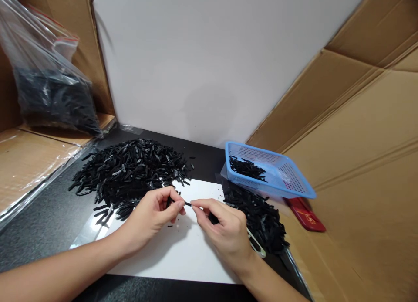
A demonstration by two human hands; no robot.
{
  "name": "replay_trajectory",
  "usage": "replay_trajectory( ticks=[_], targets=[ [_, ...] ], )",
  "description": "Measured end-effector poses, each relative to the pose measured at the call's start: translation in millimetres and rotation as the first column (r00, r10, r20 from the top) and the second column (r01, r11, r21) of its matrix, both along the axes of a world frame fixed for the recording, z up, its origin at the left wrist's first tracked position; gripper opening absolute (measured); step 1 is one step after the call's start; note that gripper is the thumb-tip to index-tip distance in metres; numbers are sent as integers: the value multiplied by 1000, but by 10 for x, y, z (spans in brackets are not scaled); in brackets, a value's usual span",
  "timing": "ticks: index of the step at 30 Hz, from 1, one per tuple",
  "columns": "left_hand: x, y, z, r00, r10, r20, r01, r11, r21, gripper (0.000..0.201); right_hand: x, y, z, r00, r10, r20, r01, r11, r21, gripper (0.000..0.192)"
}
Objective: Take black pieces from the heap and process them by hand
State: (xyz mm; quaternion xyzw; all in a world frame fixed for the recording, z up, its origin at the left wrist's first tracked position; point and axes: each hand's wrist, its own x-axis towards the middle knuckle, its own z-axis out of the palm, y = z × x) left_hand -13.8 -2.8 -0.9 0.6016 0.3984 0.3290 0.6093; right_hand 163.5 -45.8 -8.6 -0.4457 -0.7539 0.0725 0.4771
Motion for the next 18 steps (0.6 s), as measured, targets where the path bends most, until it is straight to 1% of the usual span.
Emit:
replay_trajectory(
  ticks=[3, 5, 8, 10, 13, 18],
  targets=[
    [2, -13, -5, 1000, -5, 24, 5, 1000, -17, 23, -6, -7, -8, 1000, 9, 30, -10, 1000, 5, 14],
    [10, -26, -18, 998, -1, 67, 5, 998, -59, 24, -14, -16, -11, 999, 21, 42, -21, 1000, -1, 14],
    [28, -49, -29, 988, 19, 151, 4, 989, -146, 27, -35, -29, -9, 999, 25, 44, -23, 999, -48, 16],
    [39, -60, -25, 984, 26, 178, 3, 987, -163, 28, -50, -35, -3, 999, 22, 42, -18, 996, -87, 18],
    [43, -62, -12, 989, 16, 146, 0, 994, -109, 26, -60, -41, 2, 999, 21, 40, -17, 993, -115, 19],
    [10, -65, -15, 999, -16, 51, 15, 999, 29, 19, -53, -51, 3, 1000, 1, 29, 4, 988, -152, 17]
  ],
)
